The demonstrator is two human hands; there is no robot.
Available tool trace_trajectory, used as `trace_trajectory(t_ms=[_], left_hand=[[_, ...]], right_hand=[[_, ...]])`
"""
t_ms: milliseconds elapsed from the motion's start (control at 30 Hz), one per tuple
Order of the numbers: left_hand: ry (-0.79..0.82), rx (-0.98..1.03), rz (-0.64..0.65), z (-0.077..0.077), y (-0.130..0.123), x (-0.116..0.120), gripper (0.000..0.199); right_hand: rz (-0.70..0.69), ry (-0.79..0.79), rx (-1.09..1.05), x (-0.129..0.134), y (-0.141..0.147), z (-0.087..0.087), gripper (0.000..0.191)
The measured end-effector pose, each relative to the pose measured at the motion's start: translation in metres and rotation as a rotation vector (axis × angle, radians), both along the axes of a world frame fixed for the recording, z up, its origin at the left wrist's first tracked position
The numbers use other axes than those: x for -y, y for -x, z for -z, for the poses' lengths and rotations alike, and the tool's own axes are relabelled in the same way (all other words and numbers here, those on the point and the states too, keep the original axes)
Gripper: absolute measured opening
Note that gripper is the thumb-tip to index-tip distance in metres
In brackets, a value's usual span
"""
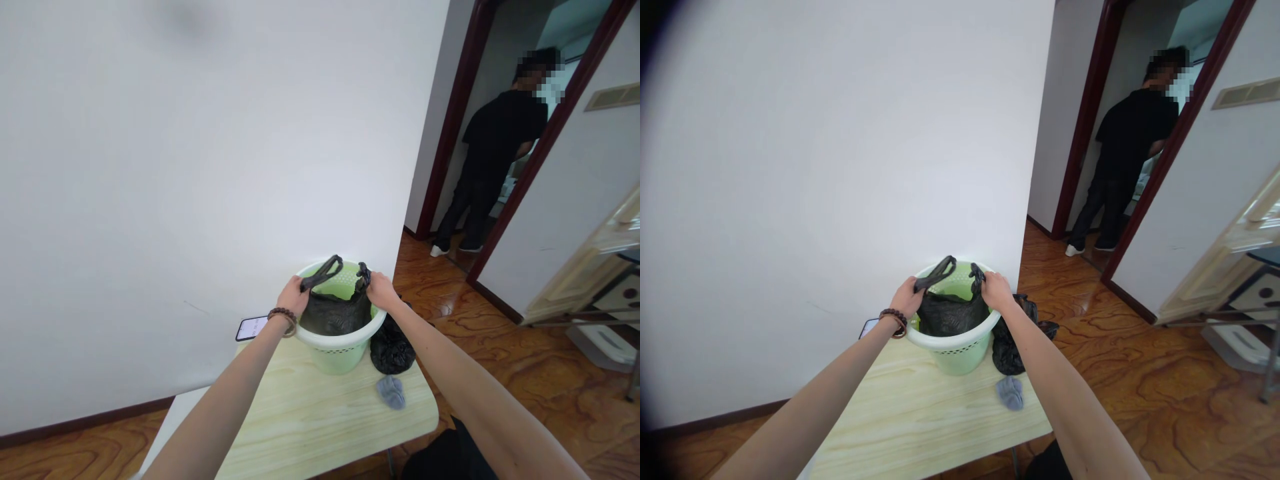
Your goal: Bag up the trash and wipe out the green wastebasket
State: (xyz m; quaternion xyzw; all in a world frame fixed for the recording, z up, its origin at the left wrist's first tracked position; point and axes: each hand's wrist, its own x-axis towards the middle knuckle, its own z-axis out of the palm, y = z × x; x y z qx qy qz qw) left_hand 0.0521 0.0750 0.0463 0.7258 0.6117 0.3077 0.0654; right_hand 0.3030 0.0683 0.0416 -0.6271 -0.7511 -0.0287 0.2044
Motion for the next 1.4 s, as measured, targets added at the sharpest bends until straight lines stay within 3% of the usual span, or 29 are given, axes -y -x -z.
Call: trace_trajectory(t_ms=[133, 233, 333, 467, 600, 800, 900, 1067, 1133, 1267, 1400], left_hand=[[-0.031, 0.083, -0.098, 0.001, 0.006, -0.004, 0.021], [-0.024, 0.135, -0.071, 0.001, 0.005, -0.001, 0.022], [0.000, 0.230, -0.021, 0.000, 0.003, 0.005, 0.024], [0.018, 0.268, -0.030, -0.003, 0.002, 0.006, 0.026], [-0.023, 0.235, -0.106, -0.002, 0.003, 0.004, 0.028], [-0.026, 0.307, -0.079, 0.001, 0.004, 0.005, 0.024], [-0.036, 0.391, -0.067, 0.000, 0.004, 0.007, 0.021], [-0.048, 0.419, -0.153, -0.002, 0.004, 0.008, 0.027], [-0.025, 0.458, -0.149, -0.001, 0.004, 0.008, 0.031], [0.082, 0.613, -0.025, -0.001, 0.005, 0.009, 0.040], [0.144, 0.699, 0.000, -0.003, 0.006, 0.008, 0.040]], right_hand=[[-0.063, 0.049, 0.016, -0.001, 0.000, -0.001, 0.037], [-0.231, 0.076, 0.065, 0.001, 0.000, -0.003, 0.057], [-0.322, 0.085, 0.069, 0.004, 0.001, -0.006, 0.055], [-0.250, 0.113, 0.012, 0.005, 0.003, -0.007, 0.029], [-0.140, 0.128, -0.186, 0.000, 0.002, -0.005, 0.036], [-0.038, 0.087, -0.672, -0.006, -0.003, -0.002, 0.049], [-0.016, 0.077, -0.758, -0.009, -0.005, 0.000, 0.055], [0.033, 0.053, -0.868, -0.010, -0.006, 0.005, 0.057], [-0.003, 0.045, -0.910, -0.007, -0.007, 0.005, 0.057], [-0.197, 0.031, -0.880, -0.001, -0.007, 0.003, 0.048], [-0.317, 0.117, -0.887, 0.001, -0.011, 0.000, 0.042]])
